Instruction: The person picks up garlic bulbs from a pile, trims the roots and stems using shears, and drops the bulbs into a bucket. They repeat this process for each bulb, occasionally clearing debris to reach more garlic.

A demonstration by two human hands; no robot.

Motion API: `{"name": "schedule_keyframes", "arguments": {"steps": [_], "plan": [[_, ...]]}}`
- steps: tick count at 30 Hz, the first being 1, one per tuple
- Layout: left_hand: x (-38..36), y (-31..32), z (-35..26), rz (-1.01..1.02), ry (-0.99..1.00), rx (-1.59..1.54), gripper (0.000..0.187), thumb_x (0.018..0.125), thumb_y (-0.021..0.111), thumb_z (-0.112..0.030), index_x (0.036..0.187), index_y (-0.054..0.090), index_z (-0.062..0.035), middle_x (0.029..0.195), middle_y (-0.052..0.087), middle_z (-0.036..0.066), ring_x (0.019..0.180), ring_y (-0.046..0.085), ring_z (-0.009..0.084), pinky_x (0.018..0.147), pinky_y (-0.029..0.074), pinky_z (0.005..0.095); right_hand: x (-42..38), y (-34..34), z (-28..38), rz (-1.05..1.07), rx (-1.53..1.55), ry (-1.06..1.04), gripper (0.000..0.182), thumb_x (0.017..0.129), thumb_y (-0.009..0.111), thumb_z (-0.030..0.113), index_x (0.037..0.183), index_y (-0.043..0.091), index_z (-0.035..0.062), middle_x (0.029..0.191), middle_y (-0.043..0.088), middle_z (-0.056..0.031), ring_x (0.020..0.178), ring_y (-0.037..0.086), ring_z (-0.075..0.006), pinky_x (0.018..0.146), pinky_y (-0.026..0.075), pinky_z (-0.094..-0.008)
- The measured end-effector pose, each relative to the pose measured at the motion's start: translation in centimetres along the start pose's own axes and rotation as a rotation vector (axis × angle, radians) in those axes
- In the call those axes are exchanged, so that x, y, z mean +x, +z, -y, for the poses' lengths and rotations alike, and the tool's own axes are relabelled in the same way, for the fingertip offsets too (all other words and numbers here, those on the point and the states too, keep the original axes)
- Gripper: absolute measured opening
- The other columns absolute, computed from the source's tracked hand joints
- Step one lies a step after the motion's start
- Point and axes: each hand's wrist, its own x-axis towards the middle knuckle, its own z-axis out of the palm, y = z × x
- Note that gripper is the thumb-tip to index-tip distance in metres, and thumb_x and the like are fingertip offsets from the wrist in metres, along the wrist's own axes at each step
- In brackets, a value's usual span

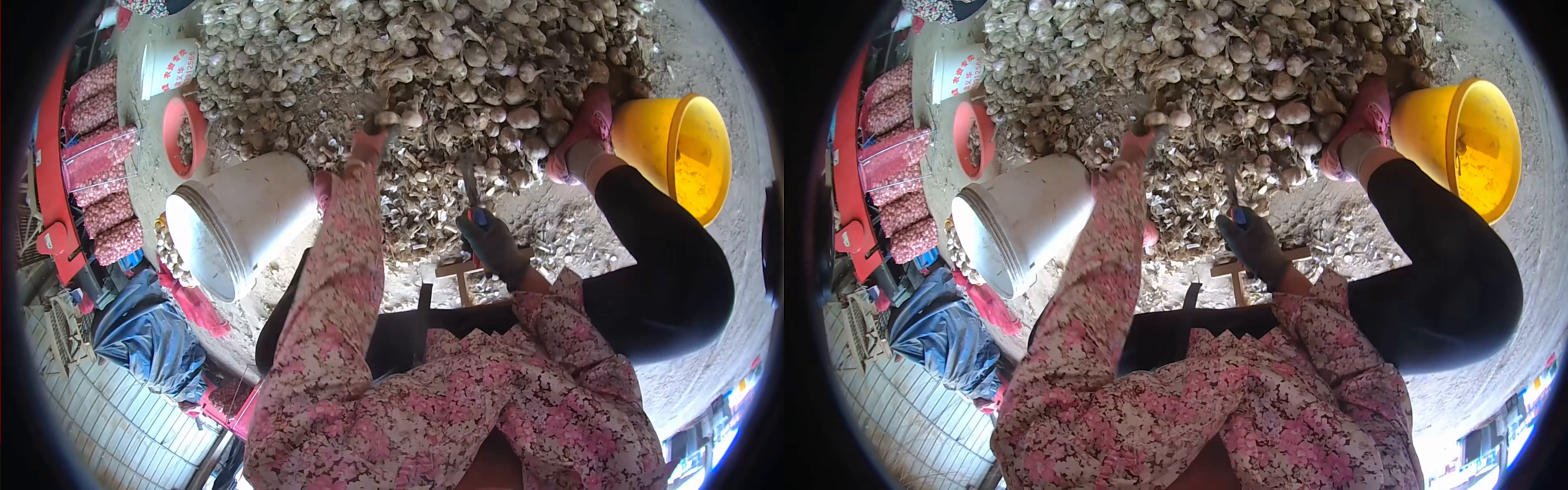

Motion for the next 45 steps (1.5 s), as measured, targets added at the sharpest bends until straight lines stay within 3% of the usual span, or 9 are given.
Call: {"name": "schedule_keyframes", "arguments": {"steps": [4, 6, 10, 13, 20, 26, 36, 38, 45], "plan": [[-6.9, 3.5, 3.9, 0.126, 0.051, -0.852, 0.045, 0.074, 0.071, -0.007, 0.116, 0.059, 0.002, 0.105, 0.067, 0.009, 0.095, 0.062, 0.017, 0.083, 0.051, 0.0304, -0.4, -0.5, 1.1, -0.152, -0.482, -0.235, 0.039, 0.084, 0.065, 0.037, 0.1, 0.057, 0.0026, 0.081, 0.065, -0.0184, 0.077, 0.064, -0.0353, 0.068, 0.05, -0.041], [-12.0, 2.3, 0.9, -0.022, 0.276, -0.421, 0.053, 0.078, 0.069, -0.012, 0.127, 0.052, -0.0021, 0.112, 0.065, 0.013, 0.1, 0.064, 0.0234, 0.083, 0.051, 0.0341, -1.3, -0.8, 2.5, -0.211, -0.608, -0.362, 0.04, 0.083, 0.066, 0.036, 0.104, 0.055, 0.0042, 0.082, 0.064, -0.0184, 0.078, 0.064, -0.0358, 0.069, 0.05, -0.0432], [-17.7, 2.3, -3.7, 0.151, 0.468, -1.029, 0.062, 0.075, 0.062, 0.007, 0.133, 0.044, -0.0029, 0.12, 0.059, 0.009, 0.107, 0.058, 0.0173, 0.092, 0.048, 0.0302, -2.4, -1.3, 3.7, -0.284, -0.793, -0.648, 0.043, 0.079, 0.066, 0.035, 0.108, 0.053, 0.0055, 0.083, 0.065, -0.0169, 0.077, 0.064, -0.035, 0.07, 0.05, -0.0449], [-20.2, 0.8, -4.9, 0.092, 0.565, -0.831, 0.069, 0.072, 0.069, 0.004, 0.136, 0.041, -0.0045, 0.121, 0.058, 0.01, 0.11, 0.057, 0.018, 0.094, 0.046, 0.0303, -5.7, -1.1, 5.2, -0.292, -1.198, -0.633, 0.057, 0.08, 0.064, 0.038, 0.123, 0.05, 0.0037, 0.089, 0.064, -0.0192, 0.079, 0.063, -0.034, 0.073, 0.05, -0.0432], [-25.1, -0.1, -6.6, -0.006, 0.553, -0.479, 0.068, 0.066, 0.076, -0.005, 0.126, 0.044, -0.0026, 0.112, 0.059, 0.014, 0.102, 0.059, 0.0198, 0.089, 0.048, 0.0303, -7.2, -1.6, 2.3, -0.244, -1.157, -0.694, 0.057, 0.079, 0.064, 0.038, 0.12, 0.049, 0.0011, 0.083, 0.065, -0.0166, 0.078, 0.064, -0.0327, 0.073, 0.049, -0.0445], [-27.7, -0.1, -6.7, -0.028, 0.505, -0.232, 0.068, 0.065, 0.077, -0.013, 0.123, 0.045, -0.0007, 0.11, 0.06, 0.016, 0.1, 0.061, 0.0261, 0.087, 0.048, 0.0345, -6.9, -2.5, 0.6, -0.157, -1.118, -0.684, 0.03, 0.086, 0.054, 0.028, 0.104, 0.05, 0.0042, 0.08, 0.064, -0.0176, 0.077, 0.064, -0.0346, 0.069, 0.049, -0.0468], [-26.9, 1.2, -6.8, 0.397, 0.304, -1.285, 0.056, 0.084, 0.063, -0.001, 0.134, 0.039, -0.0075, 0.117, 0.055, 0.011, 0.11, 0.056, 0.0241, 0.091, 0.049, 0.0358, -1.2, -4.7, -1.0, -0.213, -0.936, -0.55, 0.032, 0.086, 0.056, 0.034, 0.094, 0.061, 0.0037, 0.087, 0.064, -0.0202, 0.083, 0.062, -0.0377, 0.077, 0.049, -0.0437], [-24.4, 0.4, -4.8, 0.582, 0.202, -1.635, 0.045, 0.088, 0.06, -0.009, 0.13, 0.044, -0.0077, 0.119, 0.055, 0.011, 0.113, 0.054, 0.0249, 0.094, 0.047, 0.0369, -2.9, -4.0, -1.1, -0.168, -0.673, -0.405, 0.041, 0.085, 0.059, 0.042, 0.097, 0.061, 0.0028, 0.088, 0.065, -0.0193, 0.083, 0.063, -0.0343, 0.077, 0.048, -0.041], [-26.4, 0.3, -5.2, 0.503, 0.274, -1.711, 0.034, 0.091, 0.056, -0.018, 0.123, 0.052, -0.0077, 0.122, 0.057, 0.006, 0.111, 0.054, 0.0222, 0.095, 0.045, 0.0362, -7.9, -1.5, -0.9, 0.004, -0.527, -0.358, 0.052, 0.084, 0.07, 0.035, 0.119, 0.052, 0.0011, 0.086, 0.062, -0.0101, 0.078, 0.057, -0.0145, 0.069, 0.048, -0.0309]]}}
